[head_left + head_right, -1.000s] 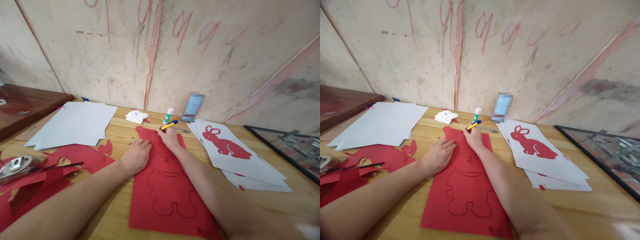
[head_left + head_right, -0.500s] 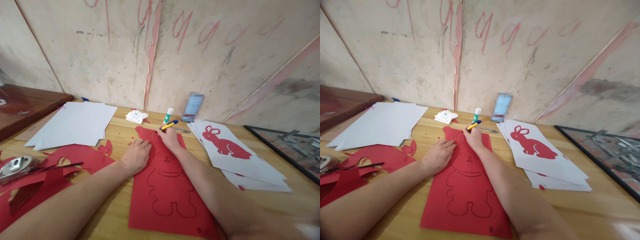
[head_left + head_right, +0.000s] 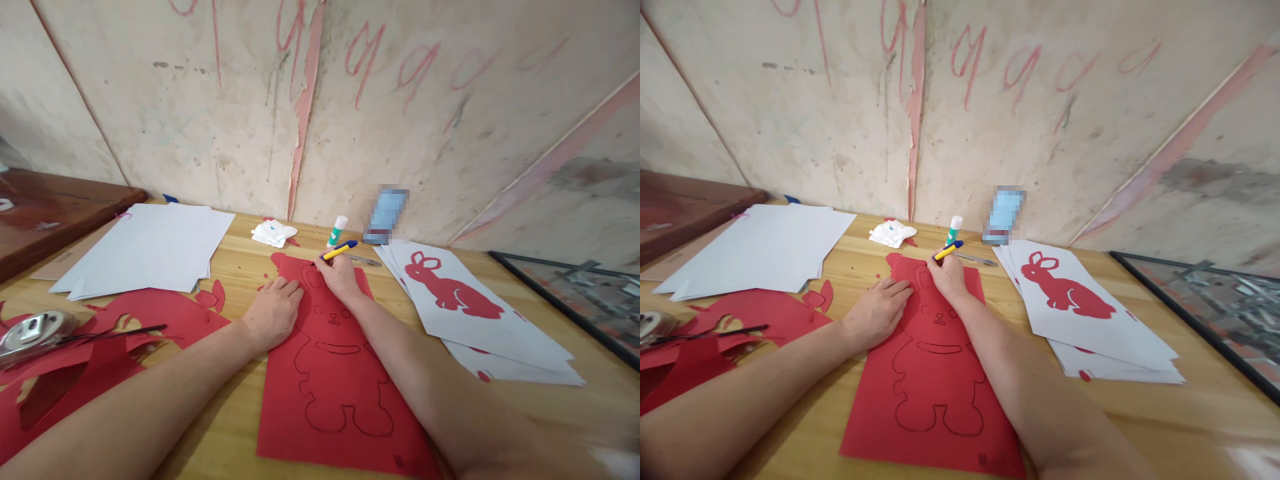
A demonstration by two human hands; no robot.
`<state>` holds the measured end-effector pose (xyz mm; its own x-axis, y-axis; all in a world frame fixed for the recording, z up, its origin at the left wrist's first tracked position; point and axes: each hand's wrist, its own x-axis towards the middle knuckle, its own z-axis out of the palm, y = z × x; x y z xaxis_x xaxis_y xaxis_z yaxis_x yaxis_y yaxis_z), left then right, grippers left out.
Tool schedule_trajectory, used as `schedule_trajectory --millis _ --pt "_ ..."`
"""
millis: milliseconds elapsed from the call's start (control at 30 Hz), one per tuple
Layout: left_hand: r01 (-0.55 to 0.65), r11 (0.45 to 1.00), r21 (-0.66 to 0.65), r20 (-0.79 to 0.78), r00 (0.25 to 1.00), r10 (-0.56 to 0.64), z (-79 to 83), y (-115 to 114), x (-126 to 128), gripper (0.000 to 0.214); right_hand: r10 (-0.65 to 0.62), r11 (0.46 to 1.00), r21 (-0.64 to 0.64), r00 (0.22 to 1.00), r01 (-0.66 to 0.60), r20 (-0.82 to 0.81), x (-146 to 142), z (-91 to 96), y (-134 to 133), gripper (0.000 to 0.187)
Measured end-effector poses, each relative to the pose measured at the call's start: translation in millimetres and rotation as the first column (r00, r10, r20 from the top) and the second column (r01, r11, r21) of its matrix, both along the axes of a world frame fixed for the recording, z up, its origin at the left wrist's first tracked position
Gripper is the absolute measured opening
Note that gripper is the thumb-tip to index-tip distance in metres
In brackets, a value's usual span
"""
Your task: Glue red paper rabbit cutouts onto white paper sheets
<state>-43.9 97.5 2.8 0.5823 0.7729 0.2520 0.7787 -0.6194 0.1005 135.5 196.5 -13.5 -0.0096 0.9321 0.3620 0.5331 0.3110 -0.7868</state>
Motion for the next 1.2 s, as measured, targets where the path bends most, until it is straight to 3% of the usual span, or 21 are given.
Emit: schedule_trajectory --millis 333,633,833,1067,1200 --pt "-0.008 1.000 -0.006 -0.019 1.000 0.008 1.5 -1 0 0.025 -0.076 0.997 -0.010 0.997 0.077 0.020 -2 0.8 -1 0.014" --pt "-0.004 1.000 -0.012 -0.002 1.000 0.004 0.8 0 0 0.025 -0.029 1.000 0.006 1.000 0.029 0.004 0 -1.0 1 0.015" --pt "-0.006 1.000 -0.003 -0.008 1.000 0.006 1.4 -1 0 0.025 -0.086 0.996 -0.010 0.996 0.086 -0.002 -2 0.3 0 0.014" --pt "0.002 1.000 -0.001 -0.015 1.000 -0.002 -0.9 0 -1 0.026 -0.068 0.996 -0.071 0.946 0.048 -0.318 9 4.1 4 0.010" --pt "-0.001 1.000 0.003 -0.019 1.000 0.001 -1.8 0 -1 0.026 -0.010 0.997 -0.070 0.940 -0.015 -0.341 15 6.4 4 0.012"
